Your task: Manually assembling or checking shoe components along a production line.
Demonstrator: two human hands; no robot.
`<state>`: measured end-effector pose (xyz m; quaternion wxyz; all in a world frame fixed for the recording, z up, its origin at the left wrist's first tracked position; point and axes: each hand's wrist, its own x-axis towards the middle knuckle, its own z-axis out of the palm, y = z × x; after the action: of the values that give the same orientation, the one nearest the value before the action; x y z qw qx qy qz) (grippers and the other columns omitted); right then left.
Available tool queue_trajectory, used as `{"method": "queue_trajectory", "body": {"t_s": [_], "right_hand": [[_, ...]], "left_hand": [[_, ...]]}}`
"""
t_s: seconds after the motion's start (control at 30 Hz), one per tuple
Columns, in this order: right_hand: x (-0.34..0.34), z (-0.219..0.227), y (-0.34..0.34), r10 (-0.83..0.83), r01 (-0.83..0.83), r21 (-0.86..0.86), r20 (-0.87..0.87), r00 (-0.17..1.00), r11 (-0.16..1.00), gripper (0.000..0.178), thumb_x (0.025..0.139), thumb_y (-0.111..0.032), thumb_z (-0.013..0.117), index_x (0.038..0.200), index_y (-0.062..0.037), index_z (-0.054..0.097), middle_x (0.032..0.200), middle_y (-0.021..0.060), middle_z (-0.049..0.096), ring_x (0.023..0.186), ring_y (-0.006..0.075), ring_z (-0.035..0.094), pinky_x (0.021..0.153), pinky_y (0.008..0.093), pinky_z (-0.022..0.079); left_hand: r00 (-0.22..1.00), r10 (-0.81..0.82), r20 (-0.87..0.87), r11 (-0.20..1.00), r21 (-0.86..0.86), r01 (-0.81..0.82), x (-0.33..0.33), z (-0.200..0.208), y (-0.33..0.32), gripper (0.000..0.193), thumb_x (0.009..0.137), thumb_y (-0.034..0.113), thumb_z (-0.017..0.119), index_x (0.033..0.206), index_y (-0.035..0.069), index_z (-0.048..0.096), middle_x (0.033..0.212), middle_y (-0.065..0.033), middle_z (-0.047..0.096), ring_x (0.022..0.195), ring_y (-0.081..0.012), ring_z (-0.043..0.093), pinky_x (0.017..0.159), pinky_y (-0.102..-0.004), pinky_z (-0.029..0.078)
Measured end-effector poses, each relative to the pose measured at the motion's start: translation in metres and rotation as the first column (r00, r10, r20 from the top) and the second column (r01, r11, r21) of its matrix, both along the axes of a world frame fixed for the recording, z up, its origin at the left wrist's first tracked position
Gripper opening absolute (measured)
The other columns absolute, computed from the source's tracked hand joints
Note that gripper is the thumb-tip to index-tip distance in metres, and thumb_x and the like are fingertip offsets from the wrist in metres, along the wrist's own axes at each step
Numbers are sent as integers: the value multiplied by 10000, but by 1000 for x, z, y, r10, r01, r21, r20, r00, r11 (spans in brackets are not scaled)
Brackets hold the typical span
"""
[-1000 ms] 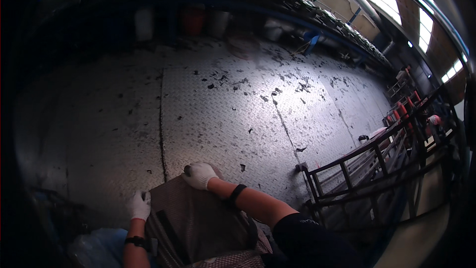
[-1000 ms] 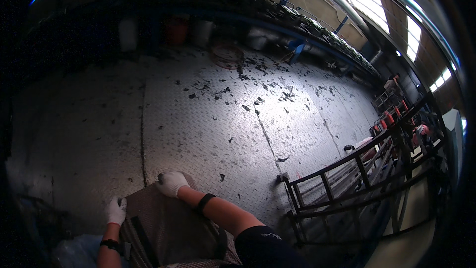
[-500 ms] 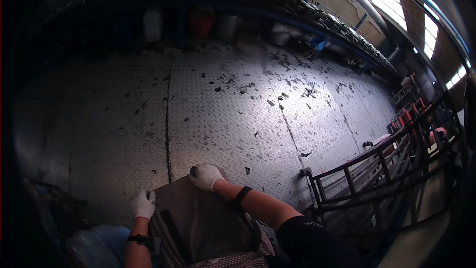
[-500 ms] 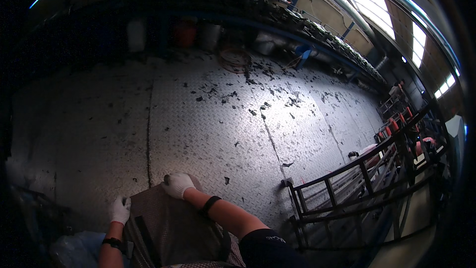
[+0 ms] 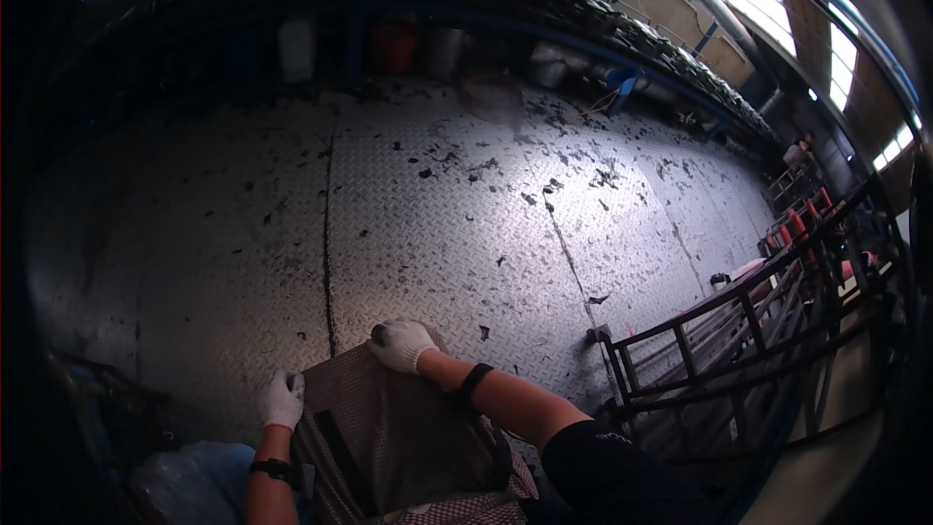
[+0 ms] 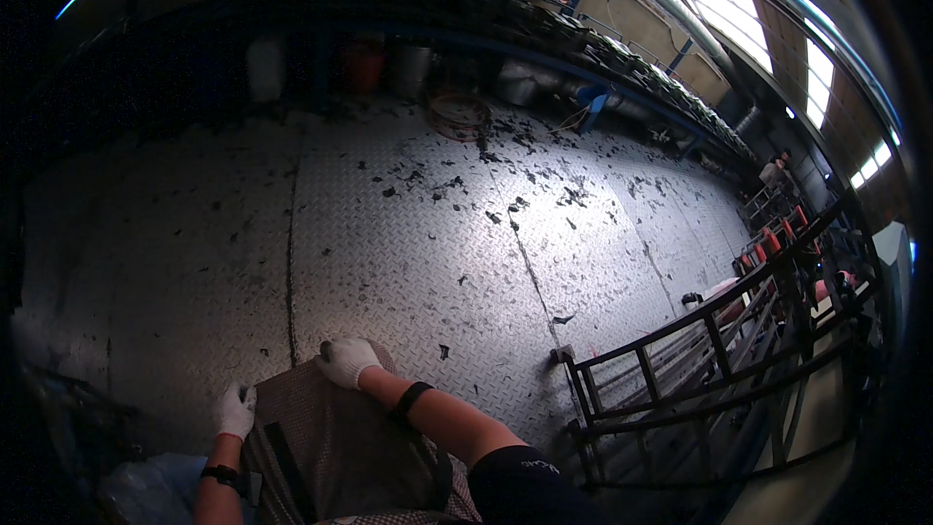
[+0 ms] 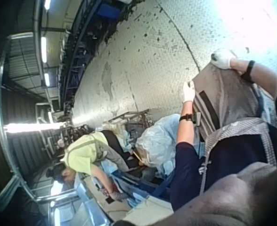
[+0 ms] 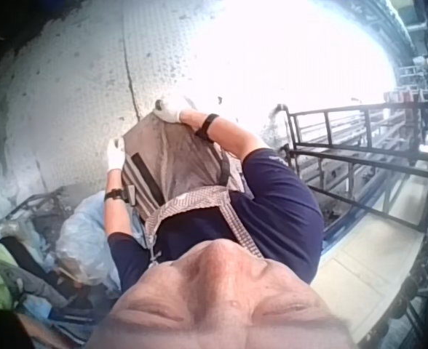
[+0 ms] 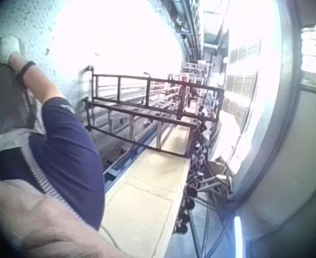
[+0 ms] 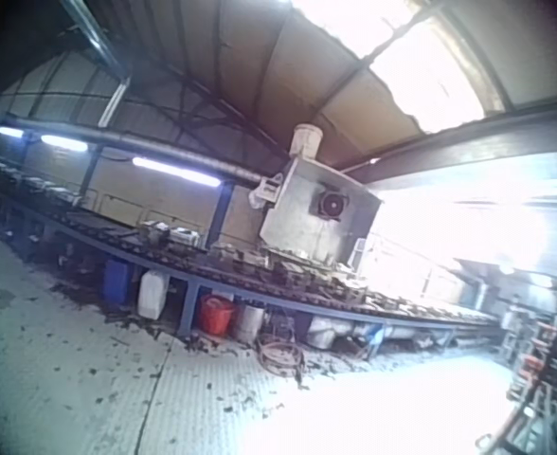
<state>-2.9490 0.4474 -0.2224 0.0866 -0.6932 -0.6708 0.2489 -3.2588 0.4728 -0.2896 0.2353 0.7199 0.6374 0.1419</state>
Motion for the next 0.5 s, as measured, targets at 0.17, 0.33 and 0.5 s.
{"method": "queue_trajectory", "body": {"t_s": [0.17, 0.33, 0.5], "right_hand": [[3, -4, -1, -7, 7, 15, -27, 1000, 1000, 390, 931, -408, 550, 959, -59, 721, 960, 208, 708, 954, 402, 666, 845, 492, 522], [-1, 1, -1, 4, -4, 11, -13, 1000, 1000, 384, 937, -401, 548, 961, -59, 723, 973, 202, 708, 952, 399, 667, 845, 490, 521], [0, -1, -1, -2, 3, 15, -11, 1000, 1000, 396, 940, -404, 546, 954, -49, 721, 965, 208, 707, 944, 399, 668, 842, 487, 521]], "left_hand": [[998, 11, -64, 999, -30, -13, 11, 20, -3, 268, 873, 318, 633, 905, 57, 684, 936, -195, 688, 931, -392, 648, 826, -493, 500], [999, -3, -52, 1000, -8, 3, 1, 7, -2, 270, 877, 320, 634, 911, 57, 680, 943, -193, 690, 930, -391, 648, 819, -496, 502], [999, -27, 35, 999, -16, 28, -2, 2, -2, 246, 885, 281, 640, 930, 43, 679, 947, -201, 691, 920, -396, 654, 816, -487, 509]]}}
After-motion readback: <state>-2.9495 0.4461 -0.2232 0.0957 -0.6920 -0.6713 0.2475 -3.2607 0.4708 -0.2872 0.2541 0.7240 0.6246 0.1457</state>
